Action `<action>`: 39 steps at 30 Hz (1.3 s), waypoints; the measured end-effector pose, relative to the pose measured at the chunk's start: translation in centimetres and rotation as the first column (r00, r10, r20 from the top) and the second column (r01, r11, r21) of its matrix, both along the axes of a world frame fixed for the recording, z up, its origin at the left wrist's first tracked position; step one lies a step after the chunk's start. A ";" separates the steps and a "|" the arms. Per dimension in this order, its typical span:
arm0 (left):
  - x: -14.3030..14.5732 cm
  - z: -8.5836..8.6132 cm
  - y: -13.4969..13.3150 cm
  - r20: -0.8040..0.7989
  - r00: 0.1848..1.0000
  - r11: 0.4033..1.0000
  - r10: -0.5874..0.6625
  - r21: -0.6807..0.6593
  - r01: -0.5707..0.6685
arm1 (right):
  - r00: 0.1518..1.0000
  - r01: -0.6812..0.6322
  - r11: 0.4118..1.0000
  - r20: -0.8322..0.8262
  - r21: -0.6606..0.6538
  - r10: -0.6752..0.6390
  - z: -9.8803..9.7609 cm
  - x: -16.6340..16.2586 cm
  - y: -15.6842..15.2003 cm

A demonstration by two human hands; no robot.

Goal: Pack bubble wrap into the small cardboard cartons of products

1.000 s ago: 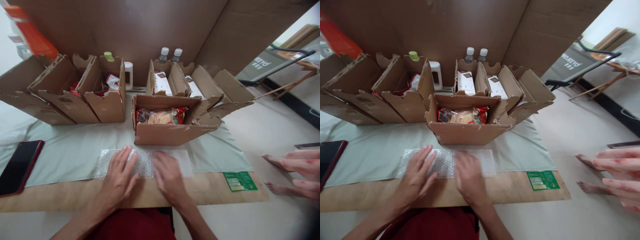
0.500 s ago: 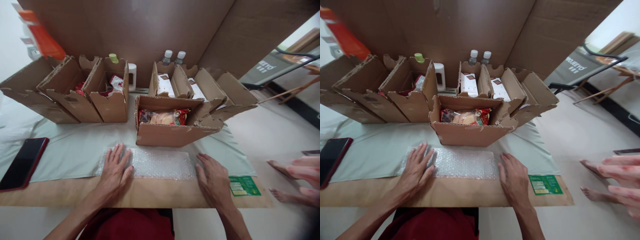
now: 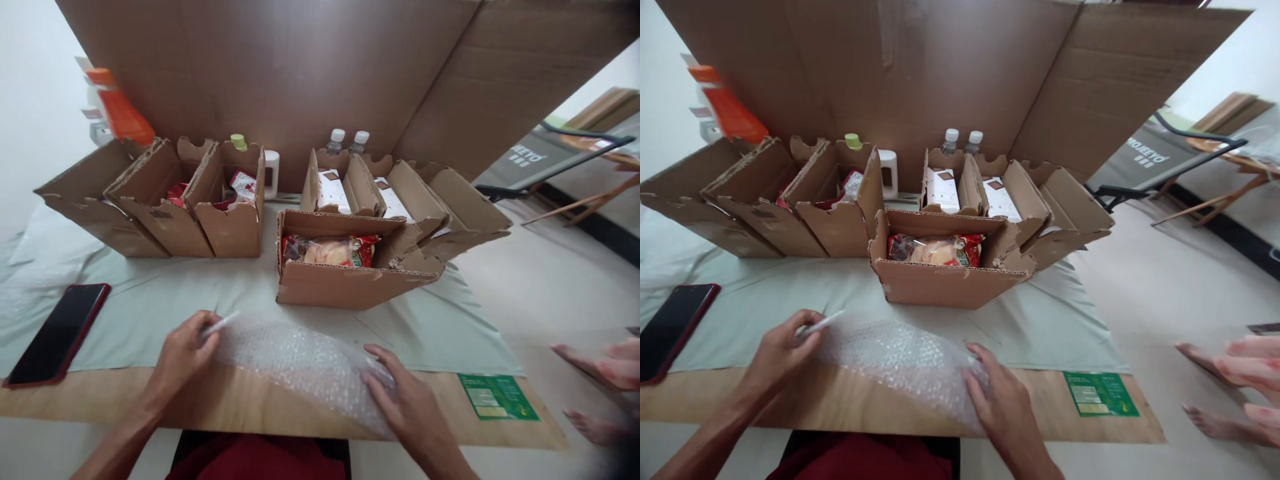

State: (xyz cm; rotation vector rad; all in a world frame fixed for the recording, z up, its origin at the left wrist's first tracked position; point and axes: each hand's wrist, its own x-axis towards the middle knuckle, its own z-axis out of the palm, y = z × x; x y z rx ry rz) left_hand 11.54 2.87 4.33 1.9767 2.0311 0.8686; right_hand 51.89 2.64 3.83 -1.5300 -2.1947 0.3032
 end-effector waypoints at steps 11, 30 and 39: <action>2.7 0.2 10.1 -0.249 0.940 0.958 -0.232 0.111 0.266 | 0.837 -0.428 0.819 -0.510 -0.382 0.200 -1.2 -10.5 -7.7; 4.2 -0.6 -6.0 0.225 0.974 0.980 0.012 -0.196 0.033 | 0.632 -0.325 0.830 -0.757 -0.453 -0.166 0.7 -13.3 -3.3; 4.2 -1.3 -5.4 -0.040 0.998 0.999 -0.048 -0.027 0.047 | 0.856 -0.514 0.855 -0.012 0.076 0.516 -1.1 -14.2 -2.3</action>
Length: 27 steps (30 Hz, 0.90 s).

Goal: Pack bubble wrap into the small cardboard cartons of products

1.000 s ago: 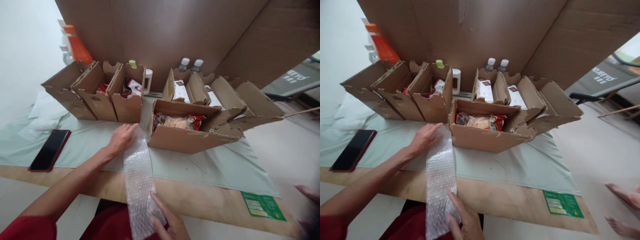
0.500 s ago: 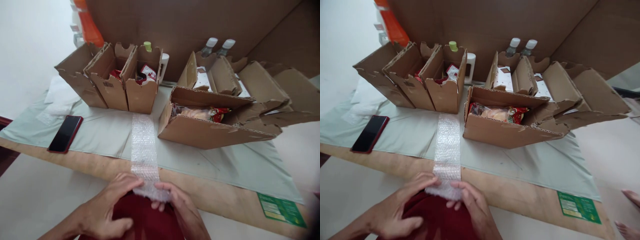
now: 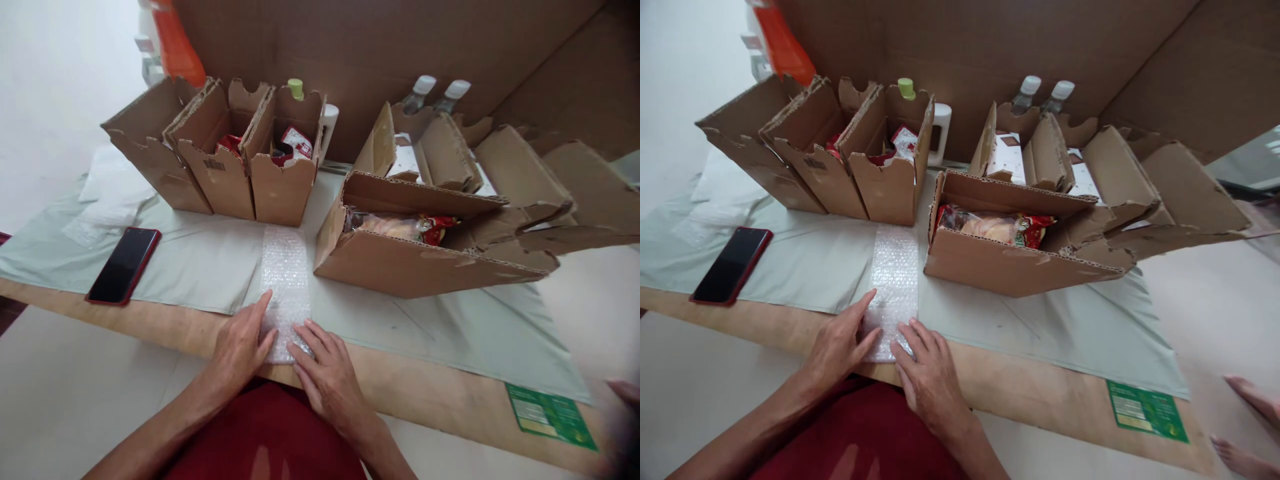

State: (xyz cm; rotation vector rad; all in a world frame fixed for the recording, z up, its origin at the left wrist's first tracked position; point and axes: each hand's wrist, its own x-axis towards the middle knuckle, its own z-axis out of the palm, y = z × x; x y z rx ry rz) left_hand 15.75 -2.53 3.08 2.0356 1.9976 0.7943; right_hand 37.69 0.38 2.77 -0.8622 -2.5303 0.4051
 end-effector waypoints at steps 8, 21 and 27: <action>-0.2 1.1 -3.1 0.128 0.971 0.977 -0.201 0.098 0.190 | 0.994 -0.037 0.991 -0.108 -0.125 0.024 0.8 -1.4 1.5; -0.4 0.3 -0.7 0.040 0.994 0.984 -0.102 0.149 0.095 | 0.999 -0.001 1.000 -0.042 0.002 0.001 1.4 -0.8 1.8; -0.8 1.0 -1.8 0.105 0.967 0.968 -0.232 0.127 0.219 | 0.990 -0.044 0.983 -0.140 -0.181 0.019 1.9 -1.1 2.8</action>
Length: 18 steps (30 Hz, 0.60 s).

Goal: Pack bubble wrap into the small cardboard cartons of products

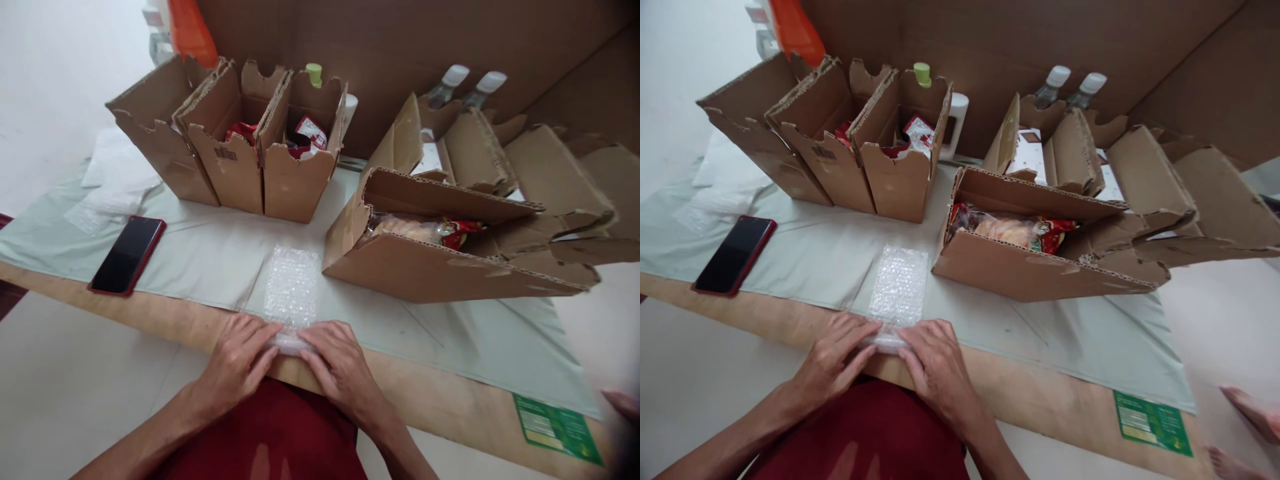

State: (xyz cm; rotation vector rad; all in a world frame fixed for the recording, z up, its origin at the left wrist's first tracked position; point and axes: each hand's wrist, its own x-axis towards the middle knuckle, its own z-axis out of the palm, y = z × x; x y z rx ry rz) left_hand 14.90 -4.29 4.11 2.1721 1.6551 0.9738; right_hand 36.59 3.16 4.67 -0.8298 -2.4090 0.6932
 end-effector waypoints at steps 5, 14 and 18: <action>-0.2 -1.5 2.3 -0.044 0.993 0.994 0.108 0.037 -0.107 | 0.991 0.081 0.970 0.086 0.228 -0.103 -1.0 0.1 -0.1; -0.9 0.0 0.4 0.044 0.996 0.997 -0.073 -0.002 0.073 | 0.999 -0.001 0.998 0.050 0.068 -0.003 -0.3 0.2 -0.3; -1.1 -1.0 1.4 0.024 1.000 1.000 0.018 0.023 -0.019 | 0.996 0.067 0.992 0.049 0.107 -0.072 -0.5 0.2 -0.5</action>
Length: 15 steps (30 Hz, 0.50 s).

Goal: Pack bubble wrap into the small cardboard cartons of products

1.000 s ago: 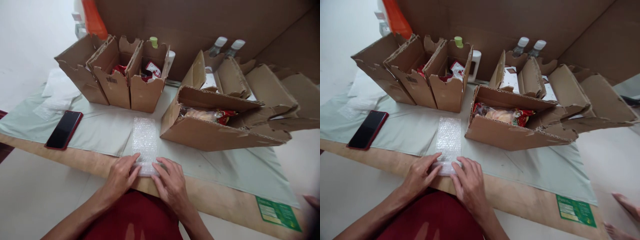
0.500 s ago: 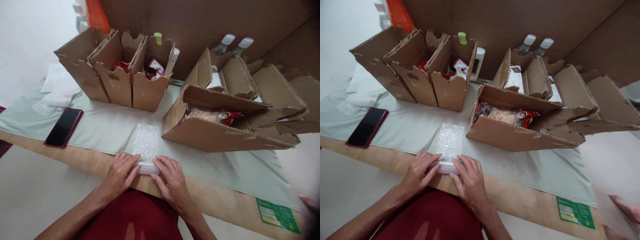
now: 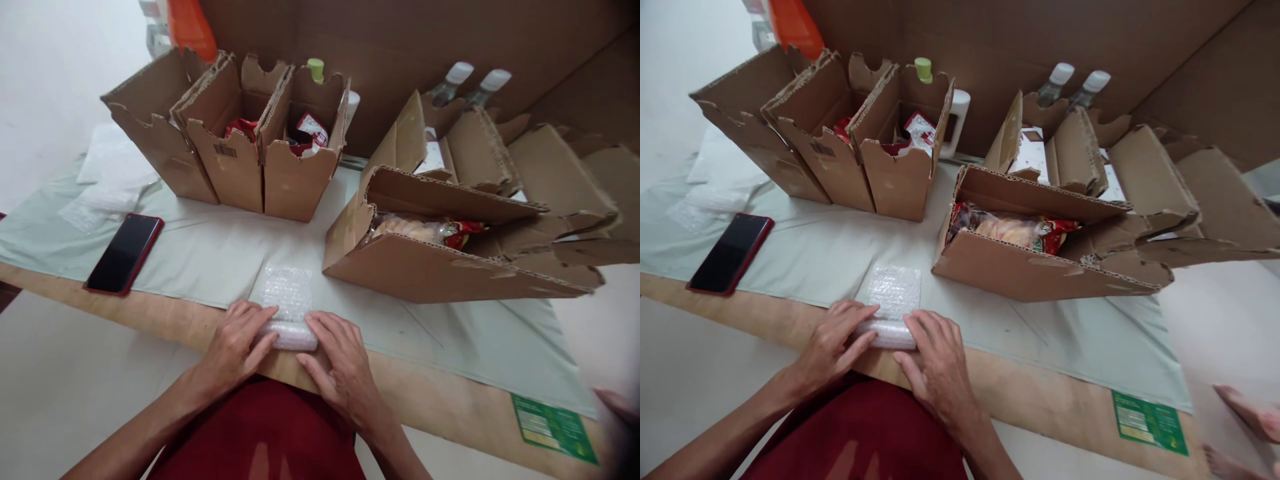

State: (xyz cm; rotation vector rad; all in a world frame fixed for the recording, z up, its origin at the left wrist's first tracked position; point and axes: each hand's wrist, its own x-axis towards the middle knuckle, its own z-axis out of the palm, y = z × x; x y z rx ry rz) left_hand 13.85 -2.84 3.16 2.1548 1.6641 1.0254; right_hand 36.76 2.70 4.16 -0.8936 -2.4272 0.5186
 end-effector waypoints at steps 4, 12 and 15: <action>-0.1 -1.3 2.2 -0.089 0.988 0.989 0.127 0.084 -0.119 | 0.997 -0.015 0.990 0.076 0.139 0.005 -1.1 -0.9 0.8; 0.2 0.1 -1.9 0.256 0.905 0.935 0.341 -0.197 -0.296 | 1.000 0.026 0.999 -0.005 0.025 -0.026 -0.4 -1.6 2.0; 0.9 0.7 -4.1 0.521 0.632 0.788 0.573 -0.561 -0.252 | 0.993 0.090 0.988 -0.067 -0.124 -0.099 0.2 -1.1 1.2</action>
